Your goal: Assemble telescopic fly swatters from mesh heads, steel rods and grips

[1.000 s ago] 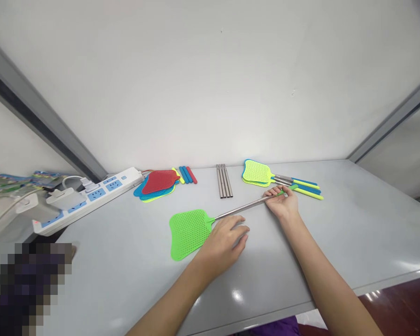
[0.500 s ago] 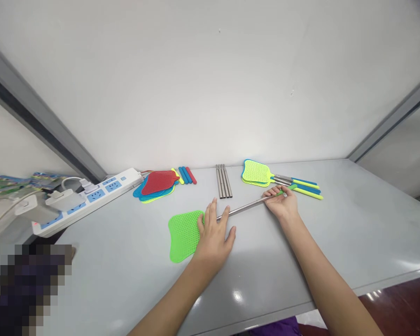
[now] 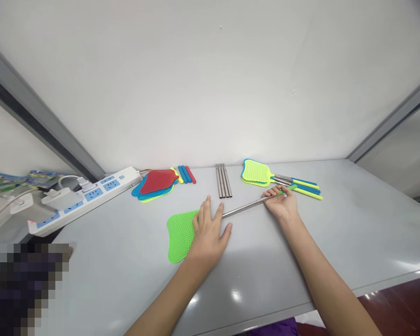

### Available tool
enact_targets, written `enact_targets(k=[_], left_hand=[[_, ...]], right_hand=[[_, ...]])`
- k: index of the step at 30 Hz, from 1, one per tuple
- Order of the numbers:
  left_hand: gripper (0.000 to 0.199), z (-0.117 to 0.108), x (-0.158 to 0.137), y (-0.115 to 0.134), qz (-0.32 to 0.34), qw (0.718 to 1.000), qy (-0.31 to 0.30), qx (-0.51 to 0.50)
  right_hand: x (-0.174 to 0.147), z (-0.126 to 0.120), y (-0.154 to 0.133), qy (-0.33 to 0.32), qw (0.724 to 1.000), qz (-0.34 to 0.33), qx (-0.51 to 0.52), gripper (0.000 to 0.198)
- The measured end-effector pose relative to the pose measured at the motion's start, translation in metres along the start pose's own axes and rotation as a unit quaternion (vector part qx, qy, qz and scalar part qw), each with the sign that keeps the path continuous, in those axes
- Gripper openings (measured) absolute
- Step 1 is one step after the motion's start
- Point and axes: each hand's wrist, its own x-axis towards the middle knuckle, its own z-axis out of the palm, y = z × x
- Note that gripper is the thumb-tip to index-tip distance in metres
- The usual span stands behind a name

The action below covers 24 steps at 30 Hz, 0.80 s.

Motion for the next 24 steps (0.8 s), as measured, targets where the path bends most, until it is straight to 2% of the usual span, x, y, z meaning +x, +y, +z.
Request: enact_targets(k=[5, 15, 24], left_hand=[[0.049, 0.0002, 0.0012, -0.0046, -0.001, 1.000, 0.017, 0.000], [0.054, 0.0016, 0.0033, -0.0076, -0.045, 0.998, 0.042, 0.026], [0.053, 0.0006, 0.0033, -0.0075, -0.060, 0.997, 0.038, 0.037]], right_hand=[[-0.0013, 0.0010, 0.0002, 0.000, 1.000, 0.001, -0.001, 0.012], [-0.0018, 0.0018, 0.0008, 0.007, 1.000, 0.006, -0.010, 0.012], [-0.0023, 0.0020, 0.0010, 0.012, 1.000, 0.004, -0.014, 0.011]])
